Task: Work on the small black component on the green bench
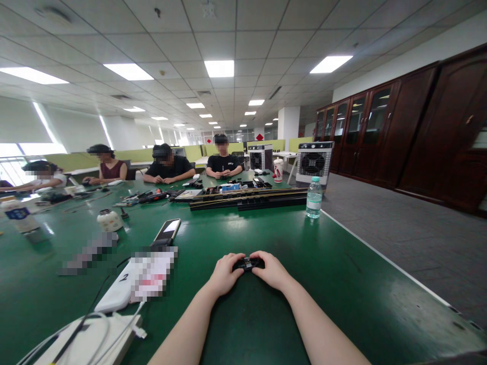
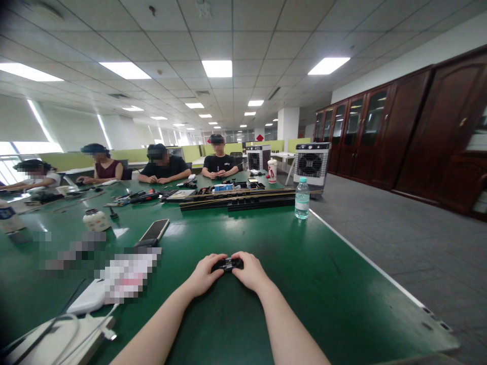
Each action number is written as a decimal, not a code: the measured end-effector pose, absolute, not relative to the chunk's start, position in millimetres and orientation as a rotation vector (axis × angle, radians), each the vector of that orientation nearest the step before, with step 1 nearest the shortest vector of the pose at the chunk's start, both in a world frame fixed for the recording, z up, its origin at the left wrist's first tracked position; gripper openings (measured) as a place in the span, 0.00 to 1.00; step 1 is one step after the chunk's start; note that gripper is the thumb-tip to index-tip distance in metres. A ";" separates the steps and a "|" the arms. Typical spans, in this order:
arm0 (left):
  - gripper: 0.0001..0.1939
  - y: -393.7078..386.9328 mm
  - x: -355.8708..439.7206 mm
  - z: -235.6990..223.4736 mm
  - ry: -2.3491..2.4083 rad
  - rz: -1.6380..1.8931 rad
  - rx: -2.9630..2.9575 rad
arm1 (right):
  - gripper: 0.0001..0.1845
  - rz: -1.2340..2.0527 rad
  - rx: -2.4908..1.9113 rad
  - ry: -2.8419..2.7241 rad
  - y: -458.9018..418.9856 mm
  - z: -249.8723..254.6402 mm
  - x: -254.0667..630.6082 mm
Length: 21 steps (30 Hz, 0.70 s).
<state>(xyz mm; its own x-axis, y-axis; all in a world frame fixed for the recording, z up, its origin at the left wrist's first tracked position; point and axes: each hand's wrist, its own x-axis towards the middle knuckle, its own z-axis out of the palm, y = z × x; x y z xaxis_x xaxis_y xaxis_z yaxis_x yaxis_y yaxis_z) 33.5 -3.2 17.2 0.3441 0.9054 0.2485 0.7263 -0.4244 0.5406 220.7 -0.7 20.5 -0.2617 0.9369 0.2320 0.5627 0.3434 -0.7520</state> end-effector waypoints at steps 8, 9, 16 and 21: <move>0.20 -3.0 33.1 16.9 1.449 0.747 2.296 | 0.19 0.713 -1.305 -1.938 -1.4 21.8 220.9; 0.20 -3.0 32.9 16.8 1.449 0.749 2.299 | 0.19 0.714 -1.305 -1.937 -1.5 21.8 220.9; 0.22 -2.4 33.2 14.3 1.468 0.759 2.293 | 0.19 0.709 -1.302 -1.934 -1.4 21.6 220.8; 0.23 0.6 32.7 9.0 1.525 0.782 2.267 | 0.19 0.728 -1.307 -1.921 -1.3 21.7 220.8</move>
<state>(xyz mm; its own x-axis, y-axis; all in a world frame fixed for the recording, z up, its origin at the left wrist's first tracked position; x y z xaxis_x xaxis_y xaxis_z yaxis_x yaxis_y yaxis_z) 32.7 0.6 9.0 0.2891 0.9181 0.2711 0.7557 -0.3927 0.5242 220.8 -1.3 21.7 -0.2531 0.9398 0.2298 0.5514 0.3353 -0.7639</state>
